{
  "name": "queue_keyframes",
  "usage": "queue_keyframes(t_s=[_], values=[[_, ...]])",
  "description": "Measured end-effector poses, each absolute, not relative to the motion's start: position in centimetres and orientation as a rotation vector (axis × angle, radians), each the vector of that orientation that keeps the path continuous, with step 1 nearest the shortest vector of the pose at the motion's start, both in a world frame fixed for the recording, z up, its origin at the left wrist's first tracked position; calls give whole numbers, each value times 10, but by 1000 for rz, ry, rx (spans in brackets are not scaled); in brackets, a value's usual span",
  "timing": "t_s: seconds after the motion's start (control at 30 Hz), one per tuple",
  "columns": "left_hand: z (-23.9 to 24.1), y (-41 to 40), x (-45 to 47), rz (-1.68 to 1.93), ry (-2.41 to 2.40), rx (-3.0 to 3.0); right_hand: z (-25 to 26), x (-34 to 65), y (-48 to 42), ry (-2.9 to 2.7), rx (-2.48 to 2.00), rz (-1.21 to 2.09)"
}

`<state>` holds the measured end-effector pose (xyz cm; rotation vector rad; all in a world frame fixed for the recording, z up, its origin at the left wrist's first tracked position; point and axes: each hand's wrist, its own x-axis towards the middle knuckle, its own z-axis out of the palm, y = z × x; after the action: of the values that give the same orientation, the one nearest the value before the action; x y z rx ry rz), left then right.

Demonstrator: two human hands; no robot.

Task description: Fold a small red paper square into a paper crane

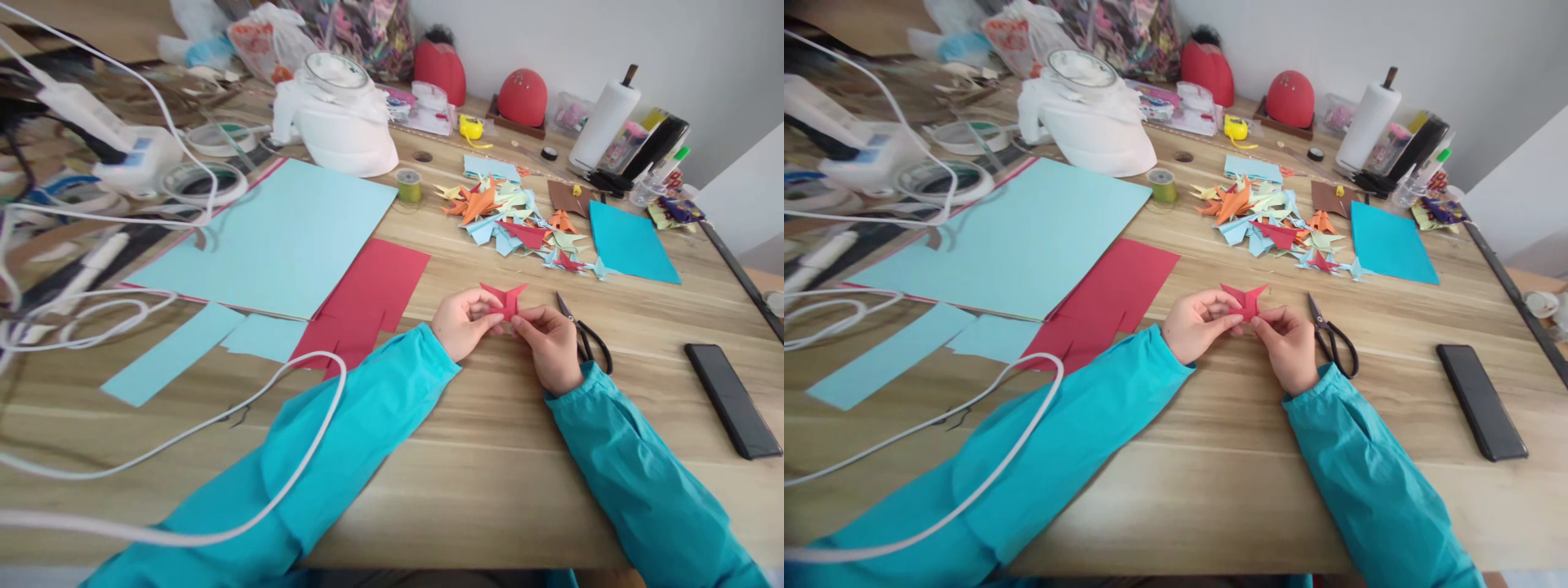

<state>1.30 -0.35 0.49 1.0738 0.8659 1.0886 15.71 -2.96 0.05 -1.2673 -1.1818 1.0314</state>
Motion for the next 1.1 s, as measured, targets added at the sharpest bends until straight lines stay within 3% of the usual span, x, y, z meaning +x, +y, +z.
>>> queue_keyframes(t_s=[1.1], values=[[4, -2, 14, 1079, 859, 1065, -4, 157, -27, -1057, -1211, 1076]])
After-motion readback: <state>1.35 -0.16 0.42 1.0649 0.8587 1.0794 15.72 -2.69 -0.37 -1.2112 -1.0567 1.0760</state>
